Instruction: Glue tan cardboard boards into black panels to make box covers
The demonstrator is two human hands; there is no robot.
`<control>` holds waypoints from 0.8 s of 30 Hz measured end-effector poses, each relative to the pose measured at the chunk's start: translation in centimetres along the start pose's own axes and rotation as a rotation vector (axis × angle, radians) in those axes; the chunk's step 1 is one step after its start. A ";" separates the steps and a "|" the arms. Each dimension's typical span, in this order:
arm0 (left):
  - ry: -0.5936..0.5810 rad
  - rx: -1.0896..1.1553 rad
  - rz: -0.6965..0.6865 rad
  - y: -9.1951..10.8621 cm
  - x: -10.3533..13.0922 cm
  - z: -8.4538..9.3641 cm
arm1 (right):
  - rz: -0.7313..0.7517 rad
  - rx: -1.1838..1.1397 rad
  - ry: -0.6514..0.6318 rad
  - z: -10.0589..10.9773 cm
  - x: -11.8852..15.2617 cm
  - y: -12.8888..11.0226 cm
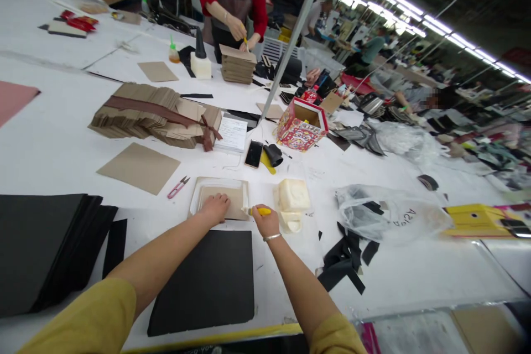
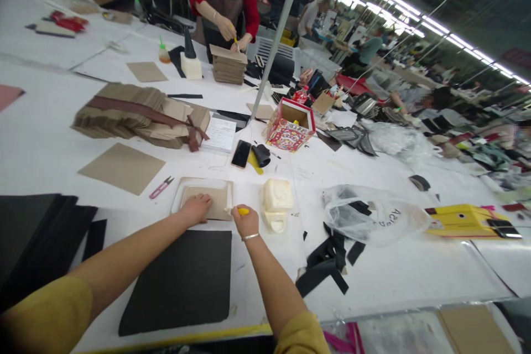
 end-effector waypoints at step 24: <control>0.089 0.160 0.001 0.0 3.5 3.5 | 0.045 -0.267 0.061 4.4 4.3 -1.8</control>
Point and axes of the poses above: each hand's wrist, its own x-axis away from the middle knuckle, its own z-axis out of the back of the hand, y = z × x, the point moved 10 cm from there along -x, towards the middle knuckle, and after that the axes turned 10 degrees about -z, right-handed, at the moved point
